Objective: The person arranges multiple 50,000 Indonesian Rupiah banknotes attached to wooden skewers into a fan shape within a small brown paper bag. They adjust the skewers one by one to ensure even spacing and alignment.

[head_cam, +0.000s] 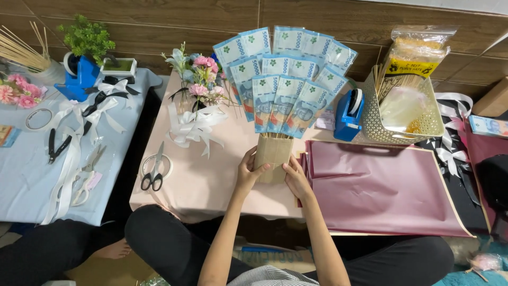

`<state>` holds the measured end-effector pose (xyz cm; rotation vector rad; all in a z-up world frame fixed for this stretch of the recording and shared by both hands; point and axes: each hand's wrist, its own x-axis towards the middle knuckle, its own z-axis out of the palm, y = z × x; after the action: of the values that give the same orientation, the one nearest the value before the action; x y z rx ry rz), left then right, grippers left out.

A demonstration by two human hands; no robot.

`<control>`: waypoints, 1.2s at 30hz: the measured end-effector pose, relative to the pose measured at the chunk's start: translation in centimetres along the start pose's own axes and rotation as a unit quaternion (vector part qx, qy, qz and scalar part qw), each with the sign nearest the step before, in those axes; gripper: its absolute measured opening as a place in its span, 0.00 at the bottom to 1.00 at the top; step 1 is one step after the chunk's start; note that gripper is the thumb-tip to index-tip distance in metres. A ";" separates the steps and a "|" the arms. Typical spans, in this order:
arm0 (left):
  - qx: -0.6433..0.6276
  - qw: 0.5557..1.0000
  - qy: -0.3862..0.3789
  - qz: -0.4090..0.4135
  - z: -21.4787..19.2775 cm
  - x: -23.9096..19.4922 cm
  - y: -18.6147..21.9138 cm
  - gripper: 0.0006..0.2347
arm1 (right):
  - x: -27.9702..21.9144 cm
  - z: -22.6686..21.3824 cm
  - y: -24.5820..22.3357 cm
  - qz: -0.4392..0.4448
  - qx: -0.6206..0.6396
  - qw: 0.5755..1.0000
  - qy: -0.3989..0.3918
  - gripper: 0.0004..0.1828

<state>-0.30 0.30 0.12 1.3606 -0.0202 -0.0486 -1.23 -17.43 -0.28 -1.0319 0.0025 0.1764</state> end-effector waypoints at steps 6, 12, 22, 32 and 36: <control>-0.023 1.000 -0.012 -0.012 -0.4 0.2 -0.6 0.38 | 0.3 -0.9 0.7 0.006 0.025 1.000 -0.005 0.38; -0.037 0.999 -0.025 -0.014 -0.9 0.8 -1.8 0.37 | 0.7 -1.3 0.8 0.004 0.020 1.000 -0.020 0.38; -0.059 0.998 -0.022 -0.022 -1.0 1.1 -3.1 0.35 | 0.4 -1.2 0.8 0.012 0.028 0.999 -0.021 0.40; -0.064 0.996 -0.030 -0.049 -0.9 0.7 -1.9 0.34 | 0.6 -1.7 1.4 0.005 0.037 0.999 -0.026 0.41; -0.066 0.996 -0.031 -0.058 -1.1 0.7 -1.9 0.34 | 0.4 -1.3 1.0 0.006 0.041 0.999 -0.027 0.41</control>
<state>0.45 0.92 -1.94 1.2266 0.0089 -0.1868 -0.88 -17.93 -1.86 -0.9455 -0.0323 0.2139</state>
